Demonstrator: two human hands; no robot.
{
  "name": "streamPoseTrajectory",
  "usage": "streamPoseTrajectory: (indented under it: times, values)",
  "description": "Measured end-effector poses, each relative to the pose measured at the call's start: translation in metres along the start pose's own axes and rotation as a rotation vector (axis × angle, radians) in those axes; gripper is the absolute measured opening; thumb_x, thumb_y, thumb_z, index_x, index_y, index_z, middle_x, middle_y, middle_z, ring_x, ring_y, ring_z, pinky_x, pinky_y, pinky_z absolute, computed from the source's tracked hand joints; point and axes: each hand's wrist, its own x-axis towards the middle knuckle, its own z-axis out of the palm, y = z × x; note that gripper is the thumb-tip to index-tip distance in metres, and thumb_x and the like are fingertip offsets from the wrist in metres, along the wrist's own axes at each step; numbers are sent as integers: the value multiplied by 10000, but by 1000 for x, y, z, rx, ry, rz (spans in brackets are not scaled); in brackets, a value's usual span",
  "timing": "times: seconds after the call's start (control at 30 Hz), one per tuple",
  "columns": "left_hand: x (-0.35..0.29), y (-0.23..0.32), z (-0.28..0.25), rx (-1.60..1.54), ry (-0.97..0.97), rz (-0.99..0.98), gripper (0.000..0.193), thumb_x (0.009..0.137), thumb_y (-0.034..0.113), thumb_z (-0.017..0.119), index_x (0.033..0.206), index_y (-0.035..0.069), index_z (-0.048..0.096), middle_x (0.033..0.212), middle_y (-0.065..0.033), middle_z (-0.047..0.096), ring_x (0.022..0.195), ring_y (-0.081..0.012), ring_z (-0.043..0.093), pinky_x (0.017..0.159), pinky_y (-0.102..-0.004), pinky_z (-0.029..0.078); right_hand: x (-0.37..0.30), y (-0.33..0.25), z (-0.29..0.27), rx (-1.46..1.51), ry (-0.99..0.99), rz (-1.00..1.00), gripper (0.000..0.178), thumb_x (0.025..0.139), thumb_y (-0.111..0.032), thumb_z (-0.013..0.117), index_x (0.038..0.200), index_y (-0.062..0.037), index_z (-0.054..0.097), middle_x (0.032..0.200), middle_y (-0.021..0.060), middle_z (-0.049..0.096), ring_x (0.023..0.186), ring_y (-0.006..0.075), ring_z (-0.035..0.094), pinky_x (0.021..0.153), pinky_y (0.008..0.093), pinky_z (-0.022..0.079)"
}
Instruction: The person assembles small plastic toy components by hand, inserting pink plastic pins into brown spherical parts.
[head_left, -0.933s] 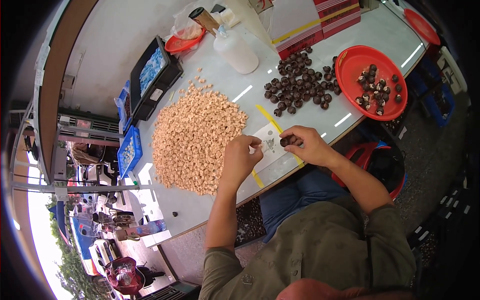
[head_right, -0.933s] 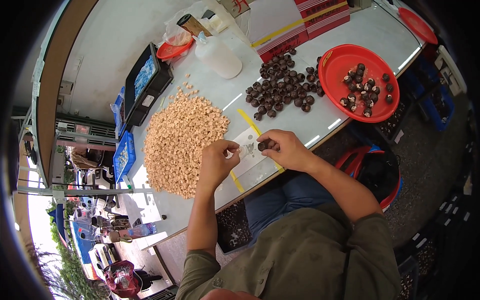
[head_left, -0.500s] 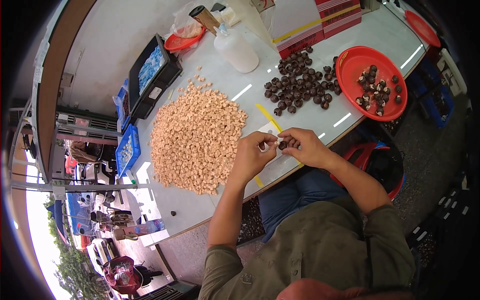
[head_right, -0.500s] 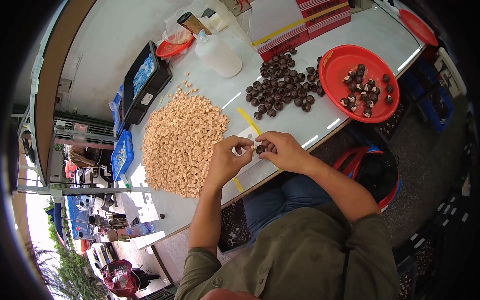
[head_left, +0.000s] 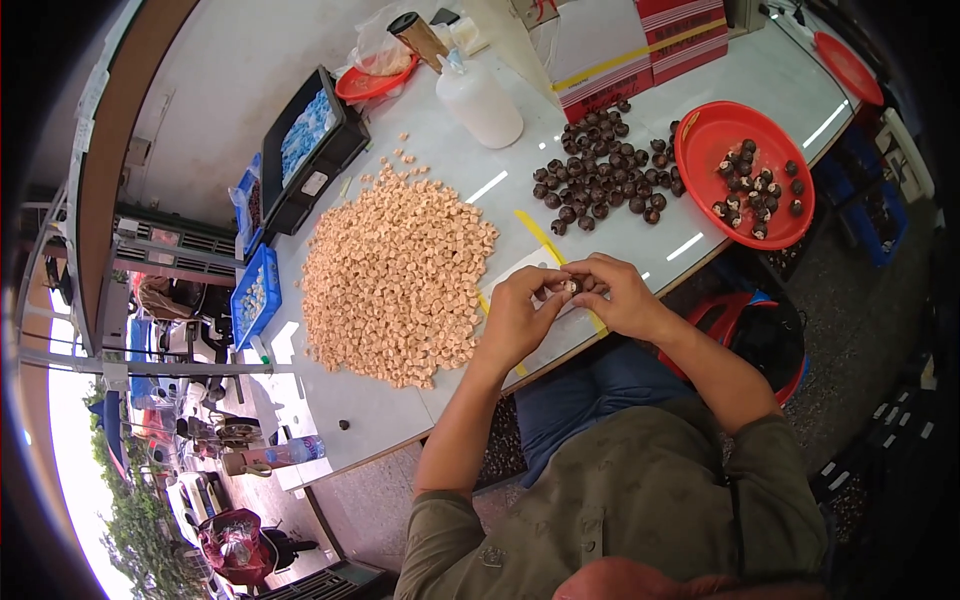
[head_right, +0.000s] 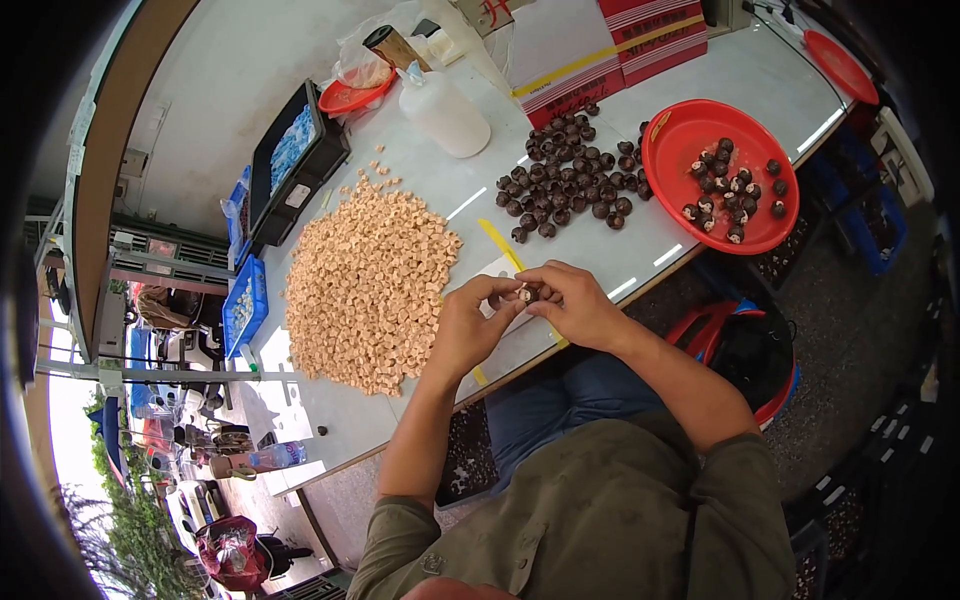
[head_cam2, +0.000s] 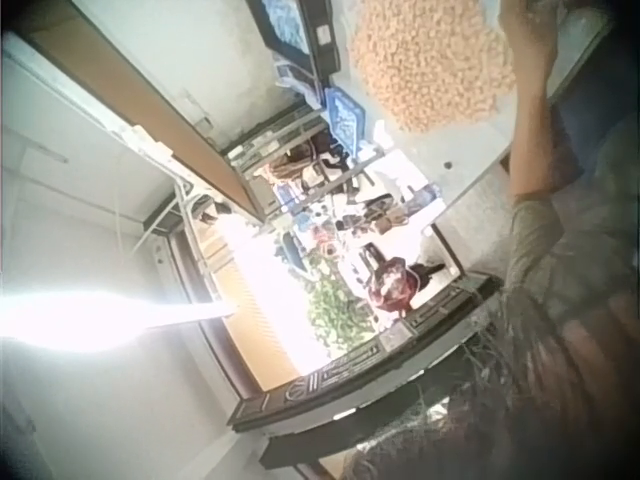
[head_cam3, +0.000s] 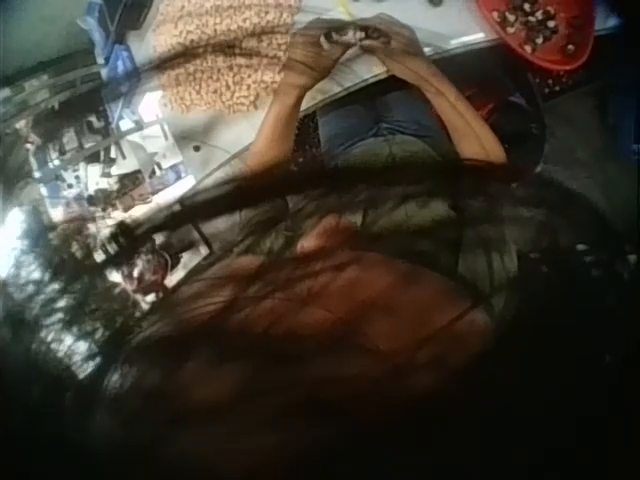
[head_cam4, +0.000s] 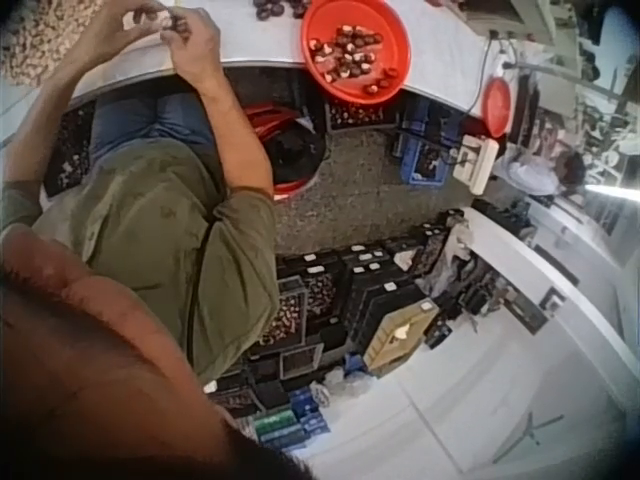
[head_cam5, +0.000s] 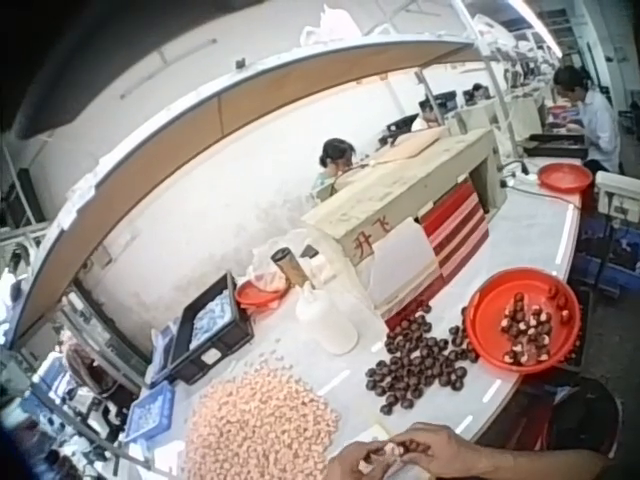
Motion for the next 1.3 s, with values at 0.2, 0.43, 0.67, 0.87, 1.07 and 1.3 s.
streamPoseTrajectory:
  times: [0.2, 0.43, 0.67, 0.87, 1.07, 1.3]
  values:
    - [-12, -2, -15, -68, 279, -105, 328, 877, 16, 777, 1189, -36, 689, 963, -67, 709, 847, -105, 573, 783, -260, 506, 3, 10, -6, 152, 74, -77, 352, 877, 45, 730, 1223, 1, 685, 1054, 99, 661, 944, 161, 670, 779, 286, 566]
    - [-25, -9, -26, -51, 327, -102, 316, 894, 29, 772, 1194, -26, 690, 957, -55, 709, 841, -97, 563, 781, -250, 498, 1, -3, -5, 54, 66, 42, 191, 884, 12, 739, 1073, 26, 719, 936, 82, 684, 821, 140, 656, 762, 266, 544]
    - [-33, -15, -31, -82, 386, -133, 274, 907, 47, 760, 1165, -28, 705, 920, -66, 714, 809, -113, 572, 762, -264, 502, 1, 6, -8, 311, 34, 182, 186, 937, -56, 736, 1094, 34, 697, 932, 53, 691, 787, 123, 637, 754, 252, 540]
    - [-43, -26, -38, -82, 417, -144, 250, 919, 76, 748, 1141, -34, 719, 900, -84, 726, 788, -129, 576, 748, -280, 505, 1, 11, -31, 685, -94, 204, 397, 946, -347, 766, 1096, 12, 683, 883, 29, 649, 771, 104, 609, 729, 260, 536]
    - [-43, 12, -19, -47, 246, 119, 389, 799, 89, 845, 1164, 44, 718, 1062, -111, 695, 908, -247, 623, 835, -358, 518, -8, 3, -26, 743, -312, 221, 562, 909, -525, 728, 1085, 8, 698, 836, -7, 595, 749, 92, 560, 652, 241, 462]
    - [-39, 28, 5, 56, 156, 412, 465, 685, 173, 912, 1120, 106, 761, 1154, -64, 684, 1002, -278, 634, 886, -397, 467, -19, 2, -5, 700, -449, 180, 542, 926, -541, 703, 1016, -6, 700, 866, -3, 633, 784, 69, 554, 663, 228, 447]
